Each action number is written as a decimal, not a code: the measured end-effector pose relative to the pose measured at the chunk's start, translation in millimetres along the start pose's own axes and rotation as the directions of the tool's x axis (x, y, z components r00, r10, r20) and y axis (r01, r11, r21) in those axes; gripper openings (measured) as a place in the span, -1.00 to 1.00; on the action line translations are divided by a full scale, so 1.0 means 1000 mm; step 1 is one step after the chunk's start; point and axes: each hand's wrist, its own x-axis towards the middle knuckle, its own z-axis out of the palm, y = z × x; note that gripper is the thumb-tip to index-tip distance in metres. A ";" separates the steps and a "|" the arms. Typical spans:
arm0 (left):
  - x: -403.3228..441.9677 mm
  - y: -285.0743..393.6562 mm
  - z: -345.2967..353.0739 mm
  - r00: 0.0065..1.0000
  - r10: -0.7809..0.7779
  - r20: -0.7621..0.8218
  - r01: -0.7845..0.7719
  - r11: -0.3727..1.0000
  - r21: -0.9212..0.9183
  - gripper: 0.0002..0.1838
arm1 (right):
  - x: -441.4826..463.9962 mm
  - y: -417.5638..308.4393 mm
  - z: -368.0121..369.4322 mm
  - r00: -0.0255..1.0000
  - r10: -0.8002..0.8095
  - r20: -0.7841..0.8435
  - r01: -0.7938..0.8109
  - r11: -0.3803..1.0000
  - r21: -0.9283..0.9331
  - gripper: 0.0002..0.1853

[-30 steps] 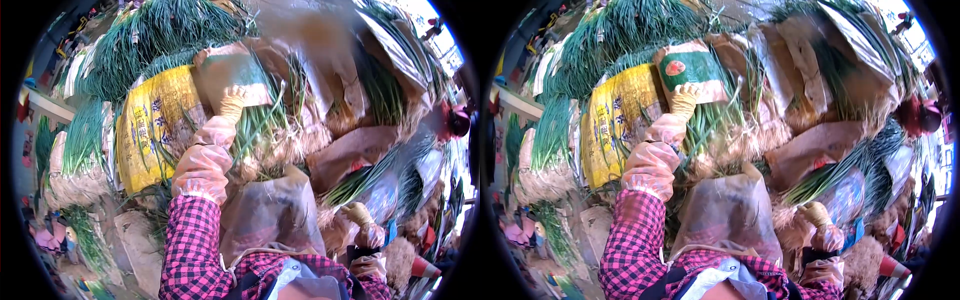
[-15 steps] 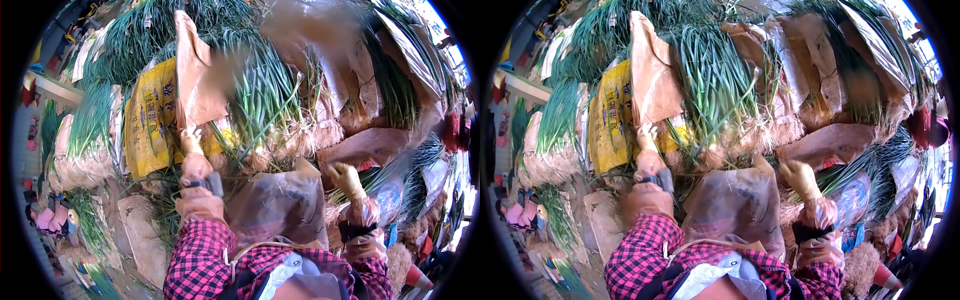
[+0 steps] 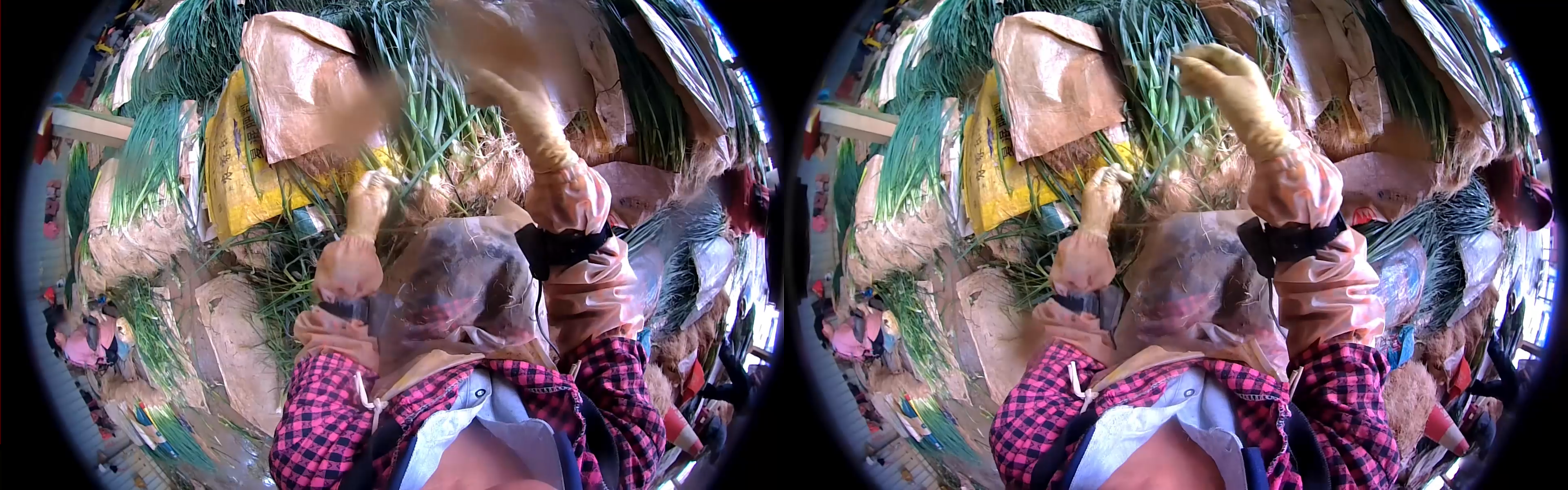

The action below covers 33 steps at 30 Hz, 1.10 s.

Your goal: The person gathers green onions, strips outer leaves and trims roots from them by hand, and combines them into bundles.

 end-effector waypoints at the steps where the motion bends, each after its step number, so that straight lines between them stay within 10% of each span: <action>1: -0.002 0.000 0.007 0.991 -0.115 -0.062 0.126 0.963 0.239 -0.67 | -0.003 0.011 -0.007 1.000 0.012 -0.004 -0.012 0.996 0.084 -0.72; 4: -0.006 -0.018 0.063 0.918 -0.251 -0.306 0.379 0.340 0.860 -0.07 | -0.021 0.044 0.002 0.995 0.095 0.016 -0.097 0.980 0.173 -0.76; 6: 0.025 -0.081 0.066 0.893 -0.207 -0.399 0.433 0.156 0.888 0.22 | -0.040 0.055 0.018 0.978 0.154 0.139 -0.188 0.944 0.273 -0.77; 8: 0.040 -0.073 0.069 0.863 -0.239 -0.446 0.493 0.200 0.847 0.09 | -0.062 0.063 0.036 0.952 0.190 0.241 -0.246 0.942 0.228 -0.73; 10: 0.111 -0.190 -0.038 0.926 -0.345 -0.152 0.367 0.917 0.155 -0.05 | -0.088 0.084 0.045 0.924 0.085 0.373 -0.094 0.996 0.007 -0.66; 12: 0.070 -0.086 -0.013 0.976 -0.010 -0.217 0.214 0.212 0.953 -0.28 | -0.109 0.062 0.043 0.845 0.317 0.431 -0.182 0.928 -0.326 -0.59; 14: 0.026 -0.005 -0.023 0.944 0.328 -0.047 -0.179 0.625 0.759 -0.43 | -0.127 0.082 0.034 0.860 0.268 0.434 -0.128 0.937 -0.326 -0.59; 18: -0.030 0.086 -0.054 0.842 0.426 -0.331 0.336 0.066 0.940 -0.60 | -0.144 0.083 0.054 0.885 0.290 0.365 -0.166 0.928 -0.334 -0.63; 24: -0.093 0.066 -0.067 0.824 0.453 -0.340 0.075 0.508 0.858 -0.67 | -0.163 0.122 0.120 0.877 0.256 0.406 -0.255 0.965 -0.056 -0.59; 26: -0.104 0.049 -0.058 0.915 0.104 -0.390 0.056 0.924 0.377 -0.71 | -0.172 0.112 0.142 0.876 0.248 0.415 -0.316 0.943 0.105 -0.58; 28: -0.109 0.012 -0.062 0.921 0.380 -0.090 -0.217 0.689 0.692 -0.76 | -0.182 0.113 0.159 0.796 0.489 0.356 -0.605 0.633 0.483 -0.59; 29: -0.121 0.004 -0.047 0.927 0.368 -0.076 -0.222 0.698 0.681 -0.79 | -0.178 0.181 0.173 0.892 0.282 0.353 -0.439 0.728 0.527 -0.64; 30: -0.136 0.006 -0.028 0.932 0.356 -0.064 -0.224 0.708 0.670 -0.82 | -0.188 0.145 0.167 0.800 0.369 0.473 -0.600 0.457 0.657 -0.76; 33: -0.170 0.032 -0.010 0.892 0.210 -0.400 -0.131 0.967 0.217 -0.82 | -0.183 0.183 0.166 0.821 0.500 0.275 -0.557 0.601 0.573 -0.87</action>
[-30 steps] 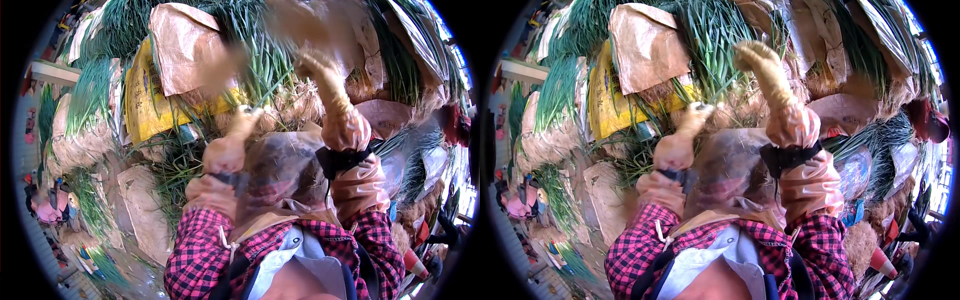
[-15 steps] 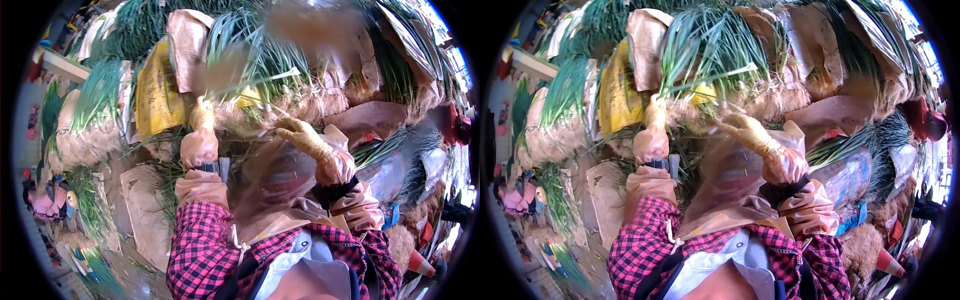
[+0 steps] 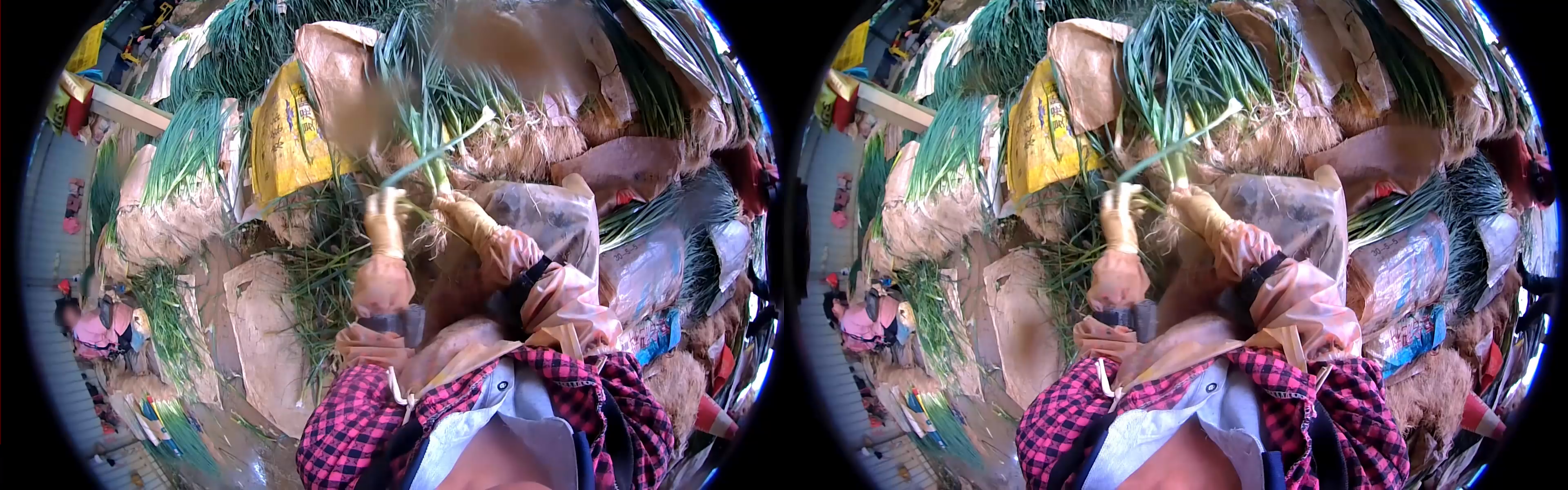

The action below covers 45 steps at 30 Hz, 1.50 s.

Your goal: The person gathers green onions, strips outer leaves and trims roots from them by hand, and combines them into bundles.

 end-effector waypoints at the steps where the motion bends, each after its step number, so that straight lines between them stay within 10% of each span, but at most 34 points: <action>1: -0.001 0.009 -0.012 0.995 -0.044 -0.090 0.025 0.980 -0.198 -0.81 | 0.001 0.003 -0.001 1.000 -0.021 -0.001 0.021 0.999 0.038 -0.88; 4: 0.024 0.004 -0.069 0.946 -0.014 -0.324 -0.190 0.784 -0.590 -0.72 | -0.005 -0.001 -0.002 0.999 -0.046 0.002 0.046 0.998 0.036 -0.87; 7: 0.014 0.015 -0.033 0.975 -0.173 -0.139 0.170 0.985 -0.035 -0.61 | -0.006 0.011 0.001 0.997 -0.021 0.074 0.018 0.999 0.050 -0.85; 9: 0.011 0.011 0.003 0.874 -0.478 0.082 0.475 0.878 0.053 -0.63 | -0.012 0.022 0.006 0.987 0.070 0.143 -0.081 0.994 0.072 -0.83; 13: 0.043 -0.059 0.014 0.958 -0.228 0.175 0.222 0.974 0.053 -0.75 | -0.004 0.025 -0.020 0.959 0.184 0.213 -0.188 0.982 -0.002 -0.82; 17: 0.026 -0.090 0.009 0.888 -0.419 0.191 0.458 0.756 -0.468 -0.75 | -0.001 0.021 -0.025 0.974 0.189 0.126 -0.215 0.948 0.235 -0.78; 19: 0.032 -0.143 -0.015 0.839 -0.478 0.260 0.537 0.802 -0.261 -0.61 | -0.003 0.016 -0.020 0.968 0.203 0.144 -0.242 0.909 0.340 -0.71; 20: 0.009 -0.103 0.005 0.898 -0.440 -0.006 0.439 0.895 0.082 -0.59 | -0.001 0.016 -0.020 0.978 0.167 0.126 -0.202 0.910 0.362 -0.69; 23: 0.017 -0.162 -0.039 0.920 -0.384 0.072 0.362 0.907 0.215 -0.67 | 0.004 0.017 -0.023 0.981 0.116 0.154 -0.169 0.904 0.394 -0.71; 27: 0.006 -0.136 -0.128 0.766 -0.621 -0.166 0.639 0.706 0.305 -0.60 | 0.012 0.009 -0.024 0.983 0.093 0.159 -0.147 0.916 0.373 -0.64; 29: -0.022 -0.084 -0.136 0.959 -0.272 -0.080 0.165 0.306 0.938 -0.78 | 0.014 0.006 -0.024 0.978 0.130 0.164 -0.187 0.897 0.402 -0.57; 30: -0.017 -0.079 -0.128 0.957 -0.277 -0.088 0.173 0.300 0.938 -0.78 | 0.010 0.001 -0.022 0.972 0.153 0.180 -0.211 0.904 0.372 -0.52; 33: 0.010 -0.058 -0.071 0.993 0.109 0.041 -0.110 0.755 0.646 0.16 | 0.010 0.000 -0.018 0.970 0.124 0.208 -0.196 0.906 0.375 -0.44; 37: 0.049 -0.056 0.001 0.798 -0.277 0.535 -0.031 0.867 0.496 -0.21 | -0.001 -0.015 -0.013 0.979 0.101 0.179 -0.178 0.853 0.490 -0.31; 39: 0.042 -0.047 0.032 0.720 -0.457 0.522 0.227 0.867 0.445 -0.47 | 0.002 -0.018 -0.034 0.926 0.044 0.375 -0.248 0.819 0.517 -0.30; 45: 0.023 -0.014 0.038 0.838 -0.419 0.349 -0.004 0.635 0.772 -0.61 | -0.004 -0.022 -0.020 0.976 0.040 0.215 -0.130 0.897 0.423 -0.30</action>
